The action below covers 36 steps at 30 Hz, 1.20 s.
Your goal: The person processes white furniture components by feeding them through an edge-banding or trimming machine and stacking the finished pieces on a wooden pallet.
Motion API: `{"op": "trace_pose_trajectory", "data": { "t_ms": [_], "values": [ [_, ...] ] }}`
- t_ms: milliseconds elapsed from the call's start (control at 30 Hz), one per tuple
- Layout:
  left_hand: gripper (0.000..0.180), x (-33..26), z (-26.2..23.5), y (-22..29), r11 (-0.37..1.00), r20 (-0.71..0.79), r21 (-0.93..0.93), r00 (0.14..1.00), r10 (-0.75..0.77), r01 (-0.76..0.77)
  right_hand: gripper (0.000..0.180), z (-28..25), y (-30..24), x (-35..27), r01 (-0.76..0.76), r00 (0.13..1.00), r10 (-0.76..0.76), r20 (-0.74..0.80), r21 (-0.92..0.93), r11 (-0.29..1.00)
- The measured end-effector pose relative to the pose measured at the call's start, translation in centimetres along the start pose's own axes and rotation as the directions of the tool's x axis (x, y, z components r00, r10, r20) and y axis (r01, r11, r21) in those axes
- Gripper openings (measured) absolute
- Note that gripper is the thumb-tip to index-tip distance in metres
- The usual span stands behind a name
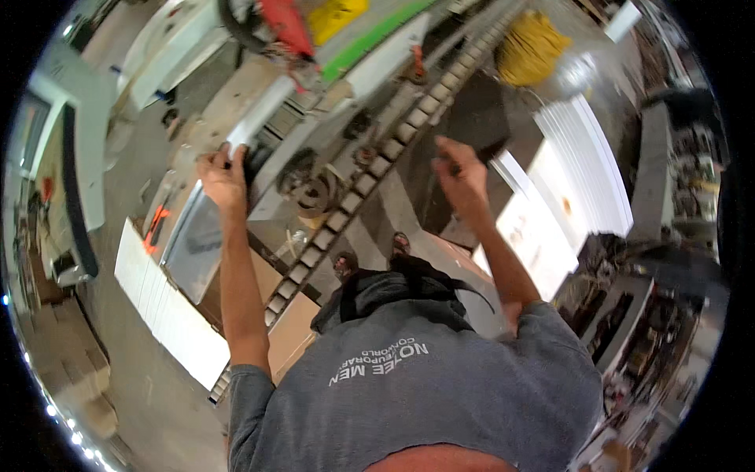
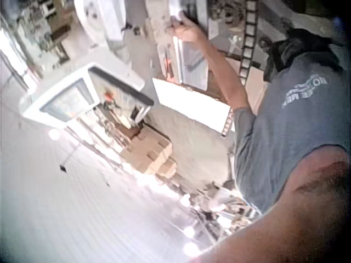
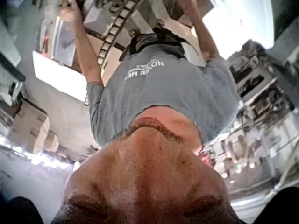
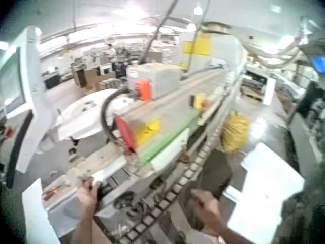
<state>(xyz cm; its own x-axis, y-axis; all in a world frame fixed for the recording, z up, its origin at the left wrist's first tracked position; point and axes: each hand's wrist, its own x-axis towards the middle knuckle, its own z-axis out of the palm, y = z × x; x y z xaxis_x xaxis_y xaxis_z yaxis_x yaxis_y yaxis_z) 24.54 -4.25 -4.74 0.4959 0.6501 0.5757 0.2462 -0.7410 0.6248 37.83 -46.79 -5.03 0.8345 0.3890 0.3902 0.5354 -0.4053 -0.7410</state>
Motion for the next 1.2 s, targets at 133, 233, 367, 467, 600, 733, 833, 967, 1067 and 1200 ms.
{"op": "trace_pose_trajectory", "data": {
  "t_ms": [133,233,367,467,600,733,833,967,1067,1200],
  "values": [
    [0.033,1.1,2.5,2.8,0.935,0.137,0.305,0.98,0.144,-0.18,0.067,-11.8,9.4,-5.8,-0.217,0.965,0.26,-0.014,-0.596,0.773],
    [0.028,-0.1,3.5,3.3,0.955,0.045,0.152,0.967,0.25,-0.254,0.074,-17.5,14.4,-10.4,-0.243,0.926,0.377,0.015,-0.74,0.627],
    [0.024,-2.5,2.1,4.9,0.96,0.096,-0.008,0.955,0.28,-0.281,0.064,-20.3,17.8,-13.9,-0.315,0.897,0.44,-0.028,-0.739,0.595],
    [0.025,-4.2,1.4,4.5,0.963,0.08,-0.04,0.96,0.27,-0.267,0.058,-20.9,18.6,-14.3,-0.269,0.923,0.386,0.007,-0.706,0.655],
    [0.032,-5.3,-0.8,8.1,0.963,0.218,-0.058,0.939,0.268,-0.262,0.055,-21.7,15.7,-14.0,-0.129,0.97,0.239,0.05,-0.725,0.677],
    [0.037,-6.6,-4.0,13.4,0.88,0.335,-0.285,0.821,0.462,-0.379,0.052,-16.9,3.1,-7.5,0.058,0.963,0.113,0.245,-0.598,0.799],
    [0.046,-6.7,-7.1,16.0,0.83,0.38,-0.294,0.739,0.556,-0.474,0.055,-10.0,-4.4,-4.5,0.354,0.885,-0.144,0.443,-0.438,0.826],
    [0.052,-5.8,-12.1,14.5,0.805,0.493,-0.233,0.647,0.581,-0.545,0.053,-0.5,-14.0,-1.1,0.437,0.733,-0.31,0.606,-0.07,0.897],
    [0.049,-5.0,-17.0,9.7,0.845,0.58,-0.18,0.64,0.504,-0.503,0.054,5.7,-17.6,0.8,0.537,0.642,-0.482,0.596,0.098,0.838],
    [0.049,-5.6,-22.8,4.2,0.888,0.552,-0.082,0.721,0.419,-0.453,0.051,13.0,-21.4,2.6,0.594,0.512,-0.559,0.652,0.202,0.779]
  ]
}}
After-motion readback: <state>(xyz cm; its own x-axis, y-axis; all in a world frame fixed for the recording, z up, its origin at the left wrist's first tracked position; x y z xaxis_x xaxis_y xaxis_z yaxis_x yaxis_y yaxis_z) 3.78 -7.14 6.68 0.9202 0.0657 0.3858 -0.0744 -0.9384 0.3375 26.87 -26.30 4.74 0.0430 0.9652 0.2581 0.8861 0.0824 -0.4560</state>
